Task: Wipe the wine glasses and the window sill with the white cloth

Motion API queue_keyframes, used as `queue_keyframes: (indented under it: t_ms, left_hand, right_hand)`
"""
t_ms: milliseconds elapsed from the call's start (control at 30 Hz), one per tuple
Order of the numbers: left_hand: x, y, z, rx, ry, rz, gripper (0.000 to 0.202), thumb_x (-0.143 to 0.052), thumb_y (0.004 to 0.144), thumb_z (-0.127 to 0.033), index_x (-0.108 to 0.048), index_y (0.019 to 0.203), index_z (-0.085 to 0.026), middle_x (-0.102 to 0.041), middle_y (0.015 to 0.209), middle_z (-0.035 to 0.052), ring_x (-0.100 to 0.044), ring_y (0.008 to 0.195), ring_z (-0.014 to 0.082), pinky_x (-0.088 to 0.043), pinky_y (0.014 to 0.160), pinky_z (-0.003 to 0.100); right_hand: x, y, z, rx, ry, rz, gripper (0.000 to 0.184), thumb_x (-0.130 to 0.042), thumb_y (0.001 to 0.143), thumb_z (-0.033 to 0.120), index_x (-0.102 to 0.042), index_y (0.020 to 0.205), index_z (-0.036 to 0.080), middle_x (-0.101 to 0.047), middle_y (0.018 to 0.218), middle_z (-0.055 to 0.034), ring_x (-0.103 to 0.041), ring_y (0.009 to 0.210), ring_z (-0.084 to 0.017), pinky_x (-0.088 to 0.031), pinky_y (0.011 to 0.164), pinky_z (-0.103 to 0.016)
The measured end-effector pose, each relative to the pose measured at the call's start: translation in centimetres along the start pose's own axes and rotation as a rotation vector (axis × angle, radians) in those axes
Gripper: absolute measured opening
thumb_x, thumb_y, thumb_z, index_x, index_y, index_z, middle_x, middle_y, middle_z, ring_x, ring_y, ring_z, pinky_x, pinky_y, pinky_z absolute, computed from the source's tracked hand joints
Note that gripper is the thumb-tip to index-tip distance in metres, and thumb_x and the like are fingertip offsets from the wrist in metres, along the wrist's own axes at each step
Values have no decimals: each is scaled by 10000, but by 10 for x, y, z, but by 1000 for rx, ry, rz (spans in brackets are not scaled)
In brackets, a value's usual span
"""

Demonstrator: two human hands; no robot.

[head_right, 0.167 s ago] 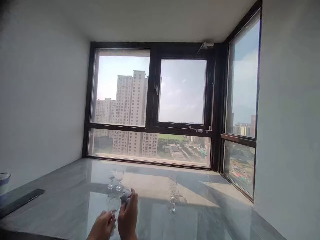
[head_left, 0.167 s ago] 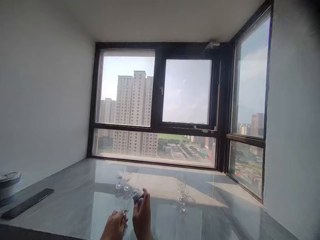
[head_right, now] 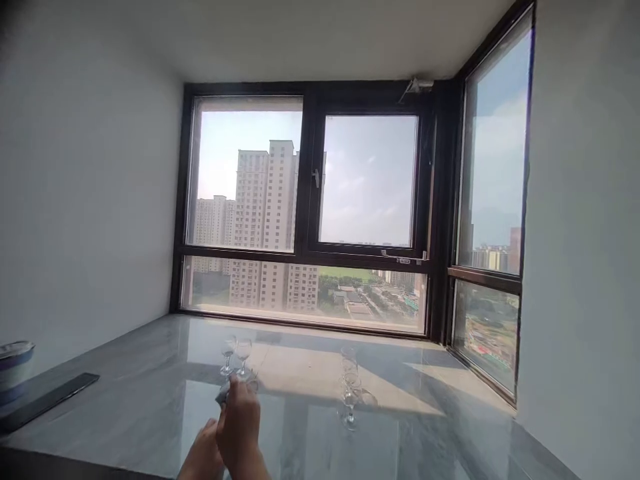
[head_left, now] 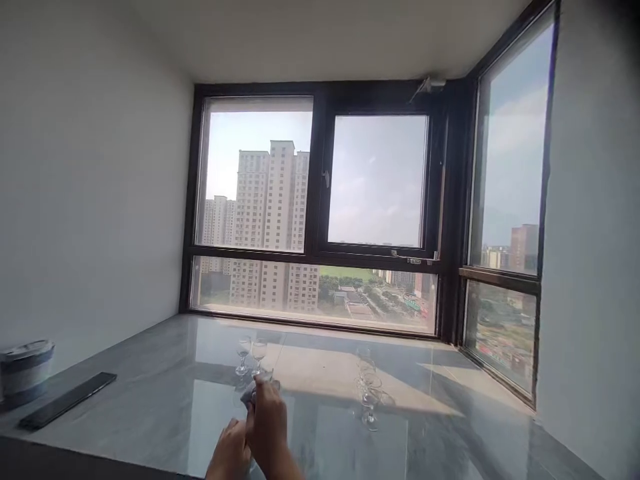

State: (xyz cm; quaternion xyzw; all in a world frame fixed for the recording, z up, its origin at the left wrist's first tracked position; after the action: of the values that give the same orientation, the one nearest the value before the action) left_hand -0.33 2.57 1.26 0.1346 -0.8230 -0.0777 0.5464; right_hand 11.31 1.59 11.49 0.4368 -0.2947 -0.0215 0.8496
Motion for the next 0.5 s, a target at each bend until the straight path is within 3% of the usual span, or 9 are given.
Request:
queue_keyframes:
  t_ms: [67, 167, 267, 367, 500]
  left_hand:
    - [-2, 1, 0, -55, -11, -2, 245, -401, 831, -130, -606, 942, -206, -639, 930, 39, -556, 958, 192, -377, 825, 272]
    - [-5, 2, 3, -24, -11, -35, 228, -395, 822, -107, -602, 870, -188, -623, 884, 43, -559, 890, 183, -374, 788, 272]
    - [-5, 1, 1, -38, -52, -71, 199, -408, 828, -121, -595, 805, -185, -610, 836, 40, -550, 864, 178, -369, 774, 268]
    - [-3, 0, -1, -71, -85, -91, 189, -426, 826, -124, -596, 782, -191, -608, 800, 33, -540, 865, 183, -365, 768, 267]
    - [-1, -2, -3, -80, -94, -109, 214, -424, 804, -84, -604, 794, -200, -608, 807, 28, -541, 865, 179, -363, 775, 267]
  right_hand:
    - [-6, 6, 2, 22, -76, 65, 653, -542, 710, 21, -420, 1319, 221, -638, 1019, -78, -615, 925, -238, -491, 770, -345]
    - [-9, 16, 0, 37, -161, 161, 657, -549, 738, 18, -391, 1351, 192, -652, 940, -74, -627, 839, -232, -492, 698, -322]
    - [-8, 26, 1, 88, -223, 229, 732, -533, 726, 9, -318, 1404, 183, -619, 1056, -106, -625, 795, -222, -493, 641, -309]
    - [-5, 31, 4, 144, -214, 201, 821, -503, 683, -7, -244, 1438, 184, -483, 1270, -163, -606, 890, -226, -502, 674, -320]
    - [-6, 29, 1, 153, -129, 122, 798, -472, 679, 1, -260, 1423, 194, -488, 1230, -138, -574, 950, -221, -496, 751, -328]
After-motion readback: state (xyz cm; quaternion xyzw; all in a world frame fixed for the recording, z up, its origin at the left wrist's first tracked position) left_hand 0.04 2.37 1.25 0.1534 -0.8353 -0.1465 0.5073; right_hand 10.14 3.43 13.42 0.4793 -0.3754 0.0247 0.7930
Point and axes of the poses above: each hand's wrist, its own y-axis towards the middle knuckle, its own x-axis out of the back of the hand, z = x × y, the point moved 3 cm from there along y, towards the middle knuckle
